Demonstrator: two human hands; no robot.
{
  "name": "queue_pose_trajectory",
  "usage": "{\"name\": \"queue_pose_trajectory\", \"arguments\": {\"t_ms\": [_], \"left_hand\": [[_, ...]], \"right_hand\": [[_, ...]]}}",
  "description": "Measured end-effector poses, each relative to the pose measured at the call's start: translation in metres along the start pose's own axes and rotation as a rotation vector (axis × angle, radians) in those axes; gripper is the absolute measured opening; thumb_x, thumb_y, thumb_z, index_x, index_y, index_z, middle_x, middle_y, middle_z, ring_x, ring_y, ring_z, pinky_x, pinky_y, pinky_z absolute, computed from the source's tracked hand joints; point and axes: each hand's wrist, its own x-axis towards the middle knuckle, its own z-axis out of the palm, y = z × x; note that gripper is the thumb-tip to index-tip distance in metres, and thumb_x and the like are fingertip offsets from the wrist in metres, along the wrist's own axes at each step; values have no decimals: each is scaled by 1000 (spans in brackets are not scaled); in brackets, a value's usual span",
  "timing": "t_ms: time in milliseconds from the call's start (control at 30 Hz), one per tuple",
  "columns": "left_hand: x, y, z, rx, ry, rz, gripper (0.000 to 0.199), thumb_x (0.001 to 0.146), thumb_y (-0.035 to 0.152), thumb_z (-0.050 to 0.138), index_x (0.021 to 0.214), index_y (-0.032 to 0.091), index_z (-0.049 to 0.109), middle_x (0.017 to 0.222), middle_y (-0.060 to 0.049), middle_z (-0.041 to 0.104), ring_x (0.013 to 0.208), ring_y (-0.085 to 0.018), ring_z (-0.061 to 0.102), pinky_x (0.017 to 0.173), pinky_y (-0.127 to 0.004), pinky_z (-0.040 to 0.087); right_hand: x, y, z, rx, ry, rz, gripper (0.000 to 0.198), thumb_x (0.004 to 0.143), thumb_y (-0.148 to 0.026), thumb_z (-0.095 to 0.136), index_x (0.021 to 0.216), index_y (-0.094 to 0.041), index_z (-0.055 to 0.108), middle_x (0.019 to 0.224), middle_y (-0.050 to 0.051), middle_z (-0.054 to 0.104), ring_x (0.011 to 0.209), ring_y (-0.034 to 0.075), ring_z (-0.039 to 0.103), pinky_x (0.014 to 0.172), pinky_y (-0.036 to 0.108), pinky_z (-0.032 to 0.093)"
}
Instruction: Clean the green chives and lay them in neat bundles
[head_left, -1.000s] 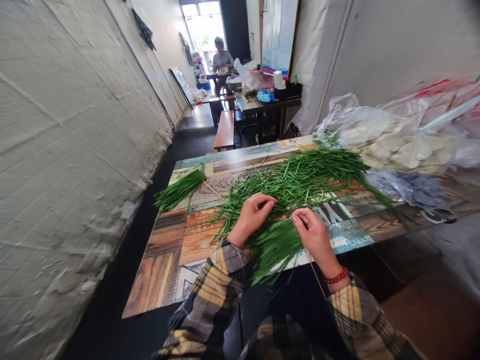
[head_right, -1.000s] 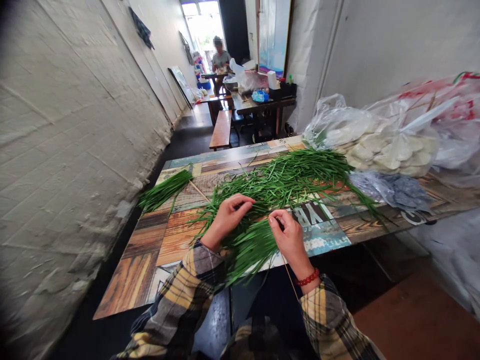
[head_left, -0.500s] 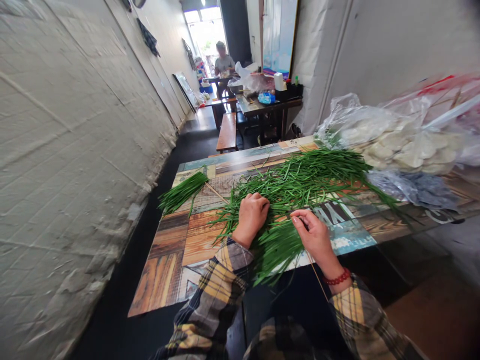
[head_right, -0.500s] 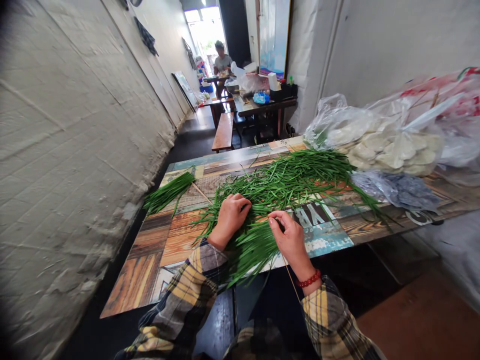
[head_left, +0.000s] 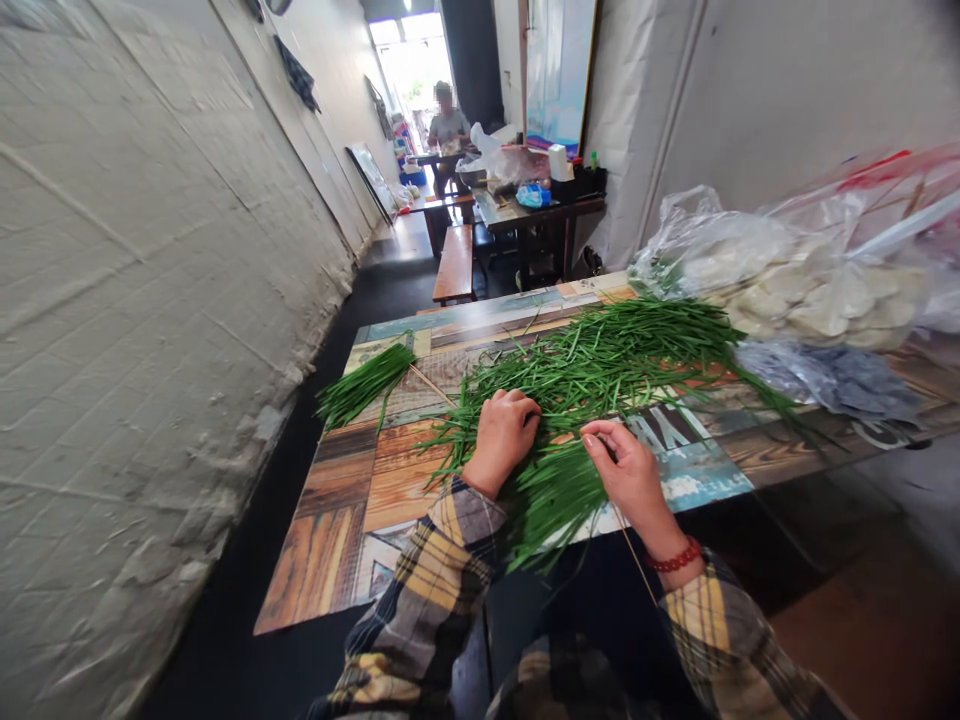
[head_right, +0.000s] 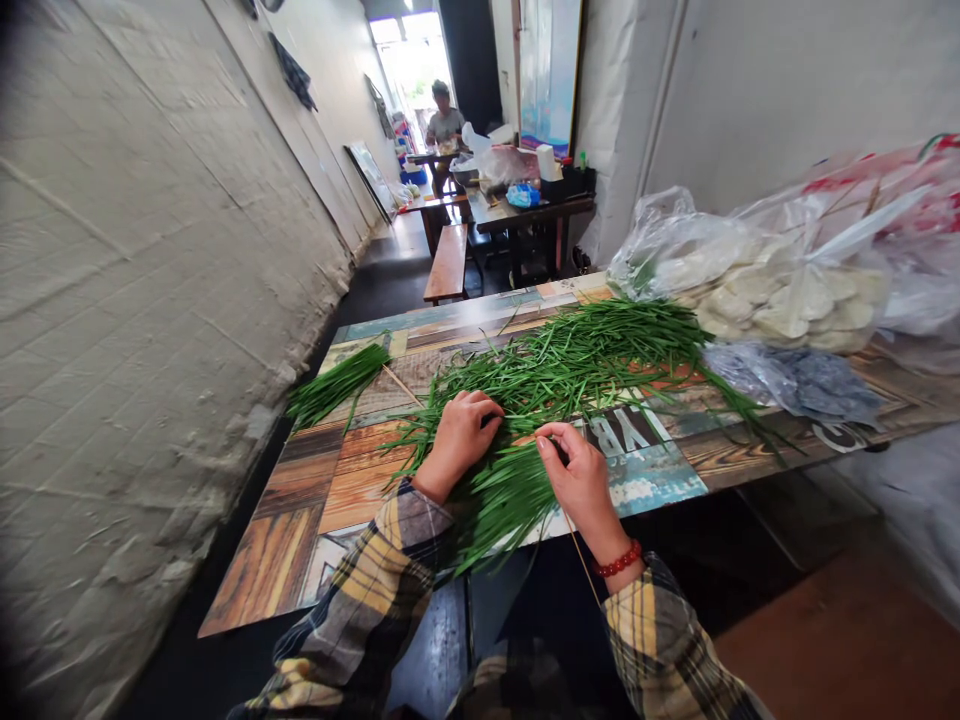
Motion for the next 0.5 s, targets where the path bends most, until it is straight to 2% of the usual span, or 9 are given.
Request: {"name": "queue_pose_trajectory", "arguments": {"t_ms": [233,500], "left_hand": [[3,0,3,-174,113,-98,15,79,16,55,75,21,68,82,-2,67,84,-19,55,79,-32,41],[3,0,6,-333,84,-110,13,81,20,51,75,20,63,75,0,65,75,-15,56,72,-27,41]], "right_hand": [[0,0,1,10,-7,10,22,87,-39,52,92,-21,62,83,4,70,75,18,66,71,30,50],[0,0,1,7,3,12,22,86,-39,53,91,-21,62,85,5,70,77,19,66,72,31,50]]}}
